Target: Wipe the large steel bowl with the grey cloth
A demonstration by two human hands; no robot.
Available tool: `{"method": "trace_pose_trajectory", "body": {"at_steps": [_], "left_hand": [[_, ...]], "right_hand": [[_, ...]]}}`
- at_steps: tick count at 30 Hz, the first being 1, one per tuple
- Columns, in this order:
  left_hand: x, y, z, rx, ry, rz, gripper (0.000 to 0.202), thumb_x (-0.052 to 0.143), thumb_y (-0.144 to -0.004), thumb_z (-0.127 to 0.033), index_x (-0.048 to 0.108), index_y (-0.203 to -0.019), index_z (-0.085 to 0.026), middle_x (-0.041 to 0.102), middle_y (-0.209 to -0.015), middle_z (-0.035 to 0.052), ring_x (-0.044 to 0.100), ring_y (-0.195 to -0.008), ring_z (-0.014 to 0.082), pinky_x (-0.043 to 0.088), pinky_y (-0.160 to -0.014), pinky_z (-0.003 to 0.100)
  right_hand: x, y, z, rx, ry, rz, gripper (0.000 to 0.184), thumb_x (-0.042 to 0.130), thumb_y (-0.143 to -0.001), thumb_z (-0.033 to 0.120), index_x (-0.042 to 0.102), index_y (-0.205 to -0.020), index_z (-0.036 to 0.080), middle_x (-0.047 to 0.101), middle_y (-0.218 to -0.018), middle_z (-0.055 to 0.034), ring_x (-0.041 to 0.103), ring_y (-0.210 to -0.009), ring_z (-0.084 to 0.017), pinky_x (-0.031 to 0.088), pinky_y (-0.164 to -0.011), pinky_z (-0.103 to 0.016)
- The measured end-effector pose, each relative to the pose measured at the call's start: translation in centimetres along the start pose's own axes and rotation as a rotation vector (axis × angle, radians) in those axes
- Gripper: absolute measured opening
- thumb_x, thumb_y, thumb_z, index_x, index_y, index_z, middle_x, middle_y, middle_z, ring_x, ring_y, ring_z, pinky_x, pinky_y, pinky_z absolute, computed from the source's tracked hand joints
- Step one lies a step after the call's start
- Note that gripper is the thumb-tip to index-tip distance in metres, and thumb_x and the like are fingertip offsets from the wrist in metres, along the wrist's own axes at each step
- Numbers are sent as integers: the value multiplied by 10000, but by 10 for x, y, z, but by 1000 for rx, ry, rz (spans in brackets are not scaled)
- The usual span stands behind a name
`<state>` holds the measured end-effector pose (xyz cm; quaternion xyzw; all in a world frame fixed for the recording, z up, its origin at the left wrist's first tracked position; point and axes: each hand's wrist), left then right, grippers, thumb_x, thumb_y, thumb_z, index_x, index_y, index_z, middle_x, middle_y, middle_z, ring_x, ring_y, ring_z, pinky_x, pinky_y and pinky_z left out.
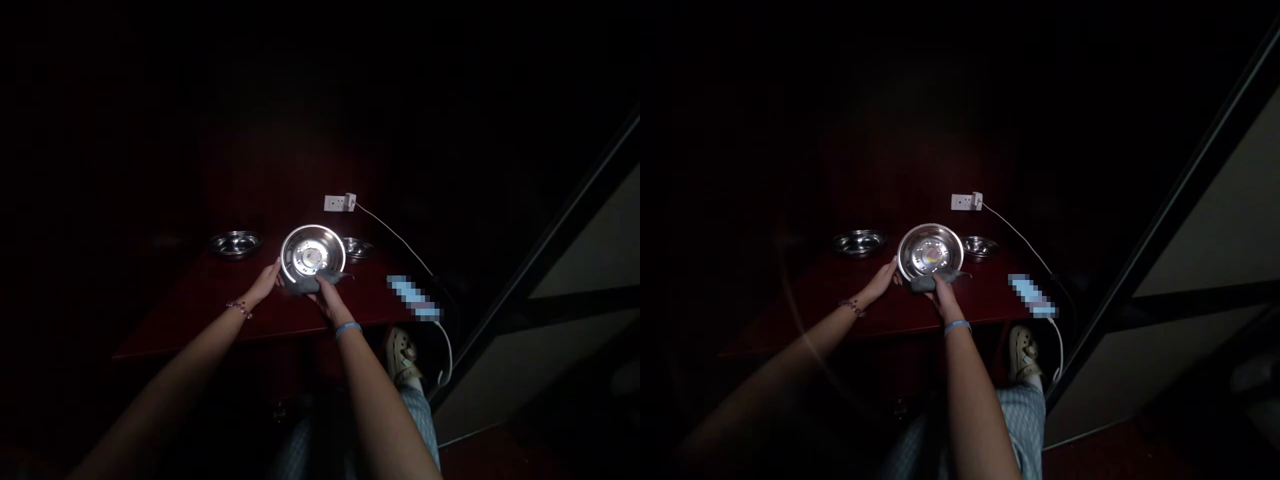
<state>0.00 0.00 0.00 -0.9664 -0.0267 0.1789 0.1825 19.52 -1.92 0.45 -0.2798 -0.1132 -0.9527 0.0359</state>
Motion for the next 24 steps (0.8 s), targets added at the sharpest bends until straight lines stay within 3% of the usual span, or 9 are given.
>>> {"method": "trace_pose_trajectory", "body": {"at_steps": [9, 17, 24], "left_hand": [[0, 1, -1, -7, 32, 6, 749, 284, -832, -845, 574, -603, -193, 624, -540, 49, 556, -515, 148, 463, -545, 280], [2, 2, -2, -2, 87, 0, 664, 371, -862, -785, 579, -662, -187, 628, -556, 37, 571, -527, 152, 456, -535, 276], [0, 2, 0, 3, 79, 43, 743, 284, -866, -816, 596, -638, -181, 635, -559, 45, 573, -530, 151, 458, -544, 275]], "right_hand": [[-2, -4, -2, 0, 32, 5, 126, 616, -875, 230, 628, -996, 199, 749, -998, -44, 707, -987, -185, 613, -835, -316], [-2, -2, -1, 6, 25, -6, 116, 618, -882, 215, 624, -996, 196, 747, -1036, -48, 709, -961, -175, 615, -796, -288], [-3, -3, -3, -15, 44, -2, 152, 632, -867, 227, 633, -1018, 210, 757, -1036, -46, 718, -962, -189, 615, -783, -299]]}}
Point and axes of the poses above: each hand's wrist, its own y-axis away from the middle knuckle, its own x-axis out of the palm, z = x × y
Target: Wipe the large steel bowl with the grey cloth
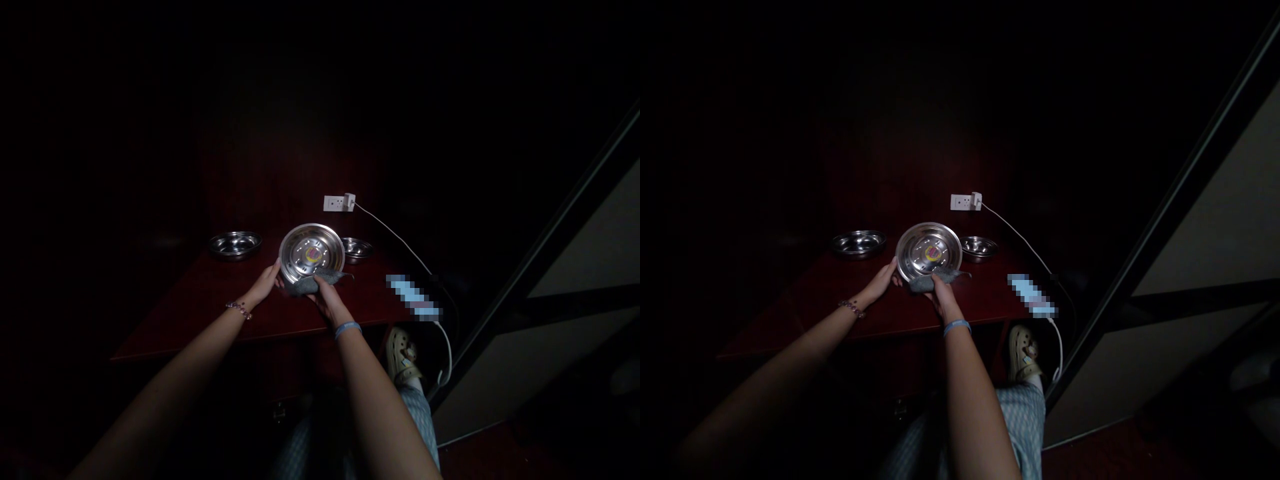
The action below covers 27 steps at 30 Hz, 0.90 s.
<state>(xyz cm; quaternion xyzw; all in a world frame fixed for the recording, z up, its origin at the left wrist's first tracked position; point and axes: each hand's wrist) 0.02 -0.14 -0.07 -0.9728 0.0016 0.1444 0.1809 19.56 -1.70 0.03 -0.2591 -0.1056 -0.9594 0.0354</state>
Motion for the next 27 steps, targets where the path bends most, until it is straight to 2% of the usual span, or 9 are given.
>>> {"method": "trace_pose_trajectory", "body": {"at_steps": [10, 16, 23, 27], "left_hand": [[0, -1, 3, 1, -35, -24, 767, 221, -885, -797, 599, -628, -181, 623, -551, 51, 575, -534, 156, 465, -554, 276], [0, -1, 0, 12, -40, -3, 793, 221, -842, -846, 592, -609, -185, 633, -562, 57, 566, -537, 156, 468, -563, 284], [1, 1, -5, -6, -32, -19, 780, 248, -815, -869, 582, -614, -194, 618, -550, 54, 553, -526, 157, 453, -555, 289], [3, 3, -5, 1, -19, -27, 686, 334, -832, -828, 561, -660, -203, 581, -524, 23, 537, -506, 153, 431, -535, 287]], "right_hand": [[-1, -2, -1, -15, -12, 11, 155, 640, -853, 224, 633, -1007, 205, 756, -992, -41, 720, -941, -187, 619, -796, -317], [2, 4, 3, 6, -23, -3, 121, 611, -878, 201, 635, -997, 199, 755, -971, -38, 718, -932, -176, 620, -808, -307], [5, 9, 6, 24, -31, -18, 91, 595, -895, 193, 635, -976, 200, 754, -941, -24, 713, -945, -171, 614, -864, -322], [5, 10, 7, 24, -29, -21, 114, 585, -903, 196, 636, -1004, 203, 754, -972, -27, 709, -977, -169, 604, -883, -320]]}}
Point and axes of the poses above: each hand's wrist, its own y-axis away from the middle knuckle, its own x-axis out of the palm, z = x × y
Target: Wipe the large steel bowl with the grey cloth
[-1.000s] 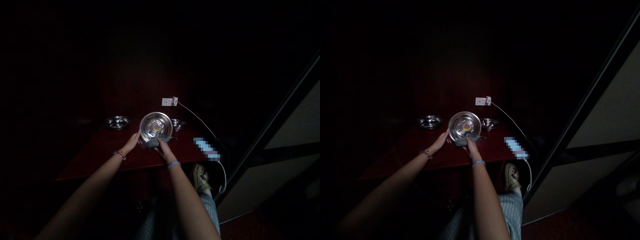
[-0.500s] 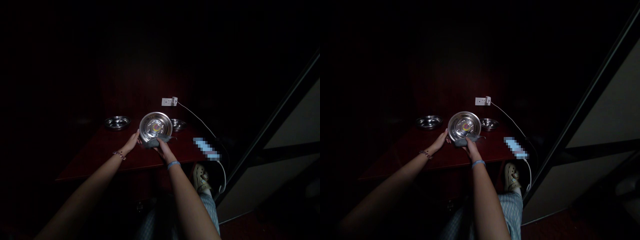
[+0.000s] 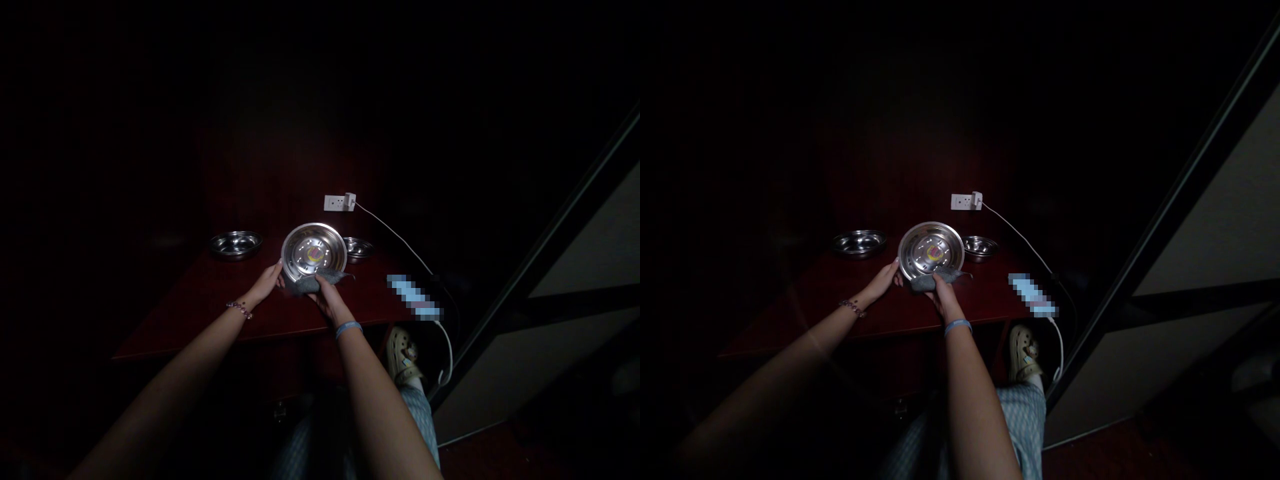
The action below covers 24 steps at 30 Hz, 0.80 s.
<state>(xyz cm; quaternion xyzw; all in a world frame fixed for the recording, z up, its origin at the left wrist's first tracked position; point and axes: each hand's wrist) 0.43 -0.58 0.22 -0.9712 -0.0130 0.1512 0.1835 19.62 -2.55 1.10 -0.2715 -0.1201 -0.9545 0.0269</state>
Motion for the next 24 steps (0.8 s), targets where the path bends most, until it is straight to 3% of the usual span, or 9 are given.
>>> {"method": "trace_pose_trajectory", "body": {"at_steps": [4, 7, 10, 13, 18, 24], "left_hand": [[2, 3, -1, 9, 54, 20, 526, 540, -830, -697, 617, -868, -177, 666, -676, 25, 609, -604, 165, 493, -606, 288], [5, 5, -1, 45, 116, 0, 493, 693, -790, -512, 624, -1122, -154, 744, -1072, 95, 690, -953, 229, 543, -865, 335], [7, 5, 1, 29, 160, 8, 474, 717, -775, -388, 634, -1161, -126, 699, -1268, 140, 616, -1215, 297, 457, -1072, 399], [7, 4, 3, -26, 170, -25, 434, 699, -771, -340, 653, -1137, -110, 719, -1229, 152, 611, -1230, 322, 436, -1097, 444], [5, 4, 1, -92, 164, -71, 416, 683, -735, -314, 686, -1118, -153, 762, -1126, 93, 661, -1137, 299, 480, -1048, 439], [2, 2, -2, -70, 144, -79, 364, 654, -716, -300, 708, -1049, -165, 773, -1006, 73, 664, -1105, 286, 500, -1020, 431]], "right_hand": [[1, 2, 1, -2, 30, -1, 128, 591, -899, 204, 643, -1016, 198, 758, -1006, -42, 709, -996, -179, 607, -860, -314], [4, 3, 0, 1, 85, -4, 119, 588, -905, 207, 645, -1009, 199, 761, -1014, -45, 718, -976, -179, 609, -836, -302], [8, 4, -2, 2, 162, 16, 119, 595, -906, 214, 656, -1005, 188, 766, -1002, -57, 728, -951, -183, 609, -840, -309], [8, 2, -3, 3, 196, 14, 140, 621, -893, 211, 664, -1023, 182, 768, -999, -64, 733, -944, -192, 613, -856, -340], [2, -1, 0, 4, 180, 66, 165, 674, -857, 186, 658, -1021, 175, 768, -987, -69, 739, -913, -206, 638, -802, -371], [-10, -10, 5, -23, 213, 69, 190, 732, -798, 185, 673, -978, 190, 766, -905, -47, 739, -833, -223, 640, -796, -443]]}}
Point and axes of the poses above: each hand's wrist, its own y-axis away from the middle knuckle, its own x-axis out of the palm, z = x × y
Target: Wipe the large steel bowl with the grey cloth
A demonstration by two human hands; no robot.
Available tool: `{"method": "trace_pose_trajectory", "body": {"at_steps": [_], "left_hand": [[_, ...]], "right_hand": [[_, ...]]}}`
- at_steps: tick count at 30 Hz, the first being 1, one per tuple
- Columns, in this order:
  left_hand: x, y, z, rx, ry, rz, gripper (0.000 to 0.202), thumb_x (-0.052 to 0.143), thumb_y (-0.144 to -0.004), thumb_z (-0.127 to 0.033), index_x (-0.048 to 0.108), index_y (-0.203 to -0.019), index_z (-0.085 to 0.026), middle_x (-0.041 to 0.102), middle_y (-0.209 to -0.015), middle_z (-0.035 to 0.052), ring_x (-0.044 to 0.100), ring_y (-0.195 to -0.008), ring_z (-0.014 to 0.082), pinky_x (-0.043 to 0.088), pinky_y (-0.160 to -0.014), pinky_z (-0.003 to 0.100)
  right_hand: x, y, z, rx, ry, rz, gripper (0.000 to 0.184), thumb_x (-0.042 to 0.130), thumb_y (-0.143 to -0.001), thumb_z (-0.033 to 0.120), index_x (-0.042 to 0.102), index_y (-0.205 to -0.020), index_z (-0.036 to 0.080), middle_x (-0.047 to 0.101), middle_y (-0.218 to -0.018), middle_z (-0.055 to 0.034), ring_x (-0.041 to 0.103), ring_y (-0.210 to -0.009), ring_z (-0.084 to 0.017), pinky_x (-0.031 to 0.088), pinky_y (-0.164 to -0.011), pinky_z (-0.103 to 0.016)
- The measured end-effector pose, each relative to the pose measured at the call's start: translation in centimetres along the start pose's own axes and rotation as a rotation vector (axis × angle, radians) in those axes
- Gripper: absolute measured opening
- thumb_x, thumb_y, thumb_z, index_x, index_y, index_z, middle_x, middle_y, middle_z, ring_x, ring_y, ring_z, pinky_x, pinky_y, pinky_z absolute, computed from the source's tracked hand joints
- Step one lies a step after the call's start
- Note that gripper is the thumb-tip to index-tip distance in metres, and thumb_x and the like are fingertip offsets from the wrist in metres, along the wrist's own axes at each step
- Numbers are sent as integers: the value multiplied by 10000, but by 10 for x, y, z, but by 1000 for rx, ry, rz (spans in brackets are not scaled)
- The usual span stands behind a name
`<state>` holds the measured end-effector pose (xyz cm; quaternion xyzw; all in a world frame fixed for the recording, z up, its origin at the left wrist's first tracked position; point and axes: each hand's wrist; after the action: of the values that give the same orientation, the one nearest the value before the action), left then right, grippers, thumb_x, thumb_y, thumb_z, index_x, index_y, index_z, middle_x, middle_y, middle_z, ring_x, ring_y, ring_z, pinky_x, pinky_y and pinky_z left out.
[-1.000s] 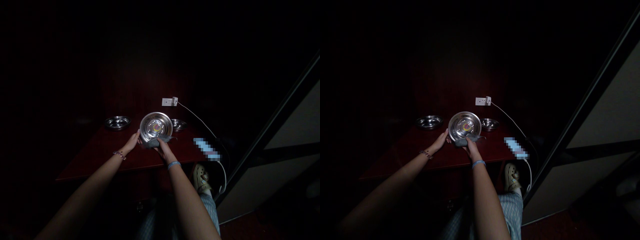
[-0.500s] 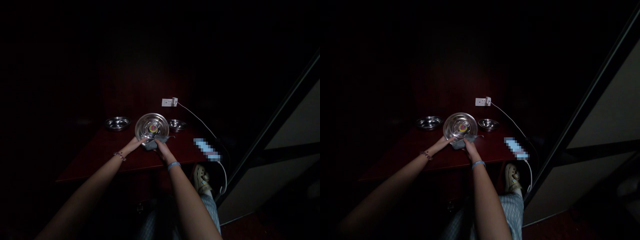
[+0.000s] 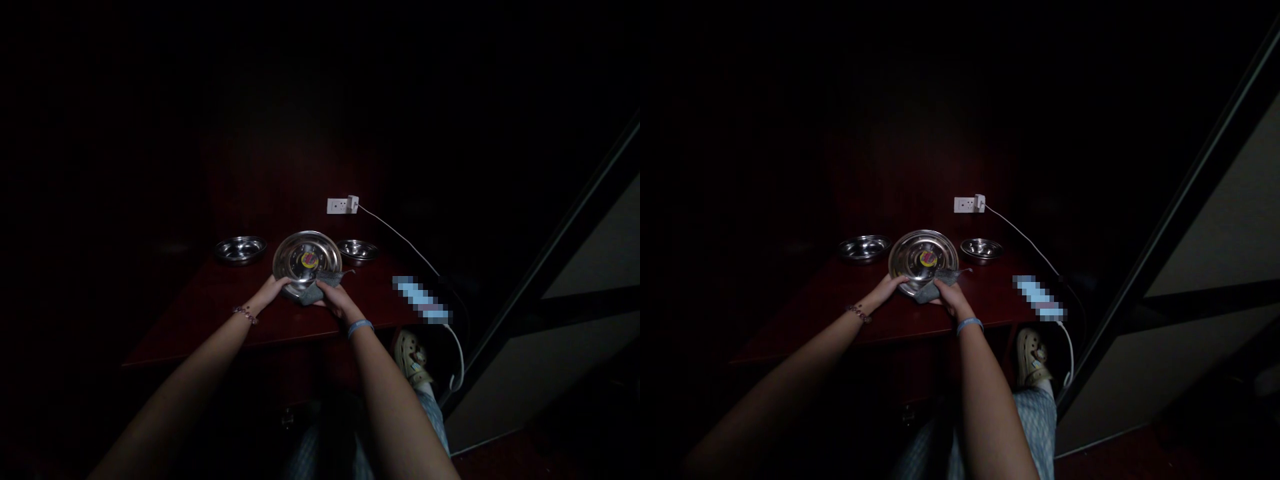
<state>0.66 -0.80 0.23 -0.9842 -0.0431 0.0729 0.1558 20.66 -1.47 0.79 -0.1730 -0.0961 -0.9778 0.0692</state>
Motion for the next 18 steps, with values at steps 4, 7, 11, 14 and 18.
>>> {"method": "trace_pose_trajectory", "body": {"at_steps": [4, 7, 11, 14, 18], "left_hand": [[-2, -1, -1, -8, 1, -16, 329, 660, -700, -301, 698, -990, -151, 766, -1027, 85, 674, -1075, 282, 521, -988, 422], [-3, 2, -3, -6, 29, -21, 381, 675, -716, -327, 685, -1053, -149, 755, -1128, 100, 666, -1122, 284, 510, -1013, 409], [-1, 8, -8, 38, 54, -23, 488, 664, -789, -407, 643, -1204, -152, 700, -1291, 120, 601, -1267, 284, 453, -1098, 404], [3, 10, -7, 75, 80, 13, 577, 678, -792, -437, 597, -1293, -162, 639, -1393, 125, 553, -1337, 282, 401, -1152, 412], [9, 11, -2, 107, 83, 146, 642, 778, -701, -402, 616, -1277, -171, 616, -1420, 141, 535, -1359, 312, 385, -1165, 422]], "right_hand": [[-10, -7, 1, -56, 67, -48, 185, 766, -761, 193, 687, -929, 187, 751, -829, -40, 731, -782, -221, 636, -772, -447], [-13, -7, 1, -102, 138, -72, 165, 758, -774, 220, 693, -919, 174, 744, -810, -44, 720, -750, -210, 637, -728, -408], [-13, -2, 2, -145, 155, -82, 168, 729, -813, 260, 700, -952, 170, 752, -857, -52, 717, -759, -199, 636, -706, -369], [-10, 0, 2, -100, 93, -73, 177, 726, -817, 244, 696, -975, 171, 763, -909, -66, 730, -828, -207, 636, -752, -378], [-4, 1, 2, -53, -26, -36, 194, 723, -818, 198, 685, -1005, 167, 771, -977, -83, 741, -897, -213, 633, -810, -393]]}}
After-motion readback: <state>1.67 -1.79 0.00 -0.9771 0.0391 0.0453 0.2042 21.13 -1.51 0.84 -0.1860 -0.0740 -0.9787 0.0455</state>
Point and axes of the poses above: each hand's wrist, its own y-axis away from the middle knuckle, its own x-axis out of the palm, z = x × y
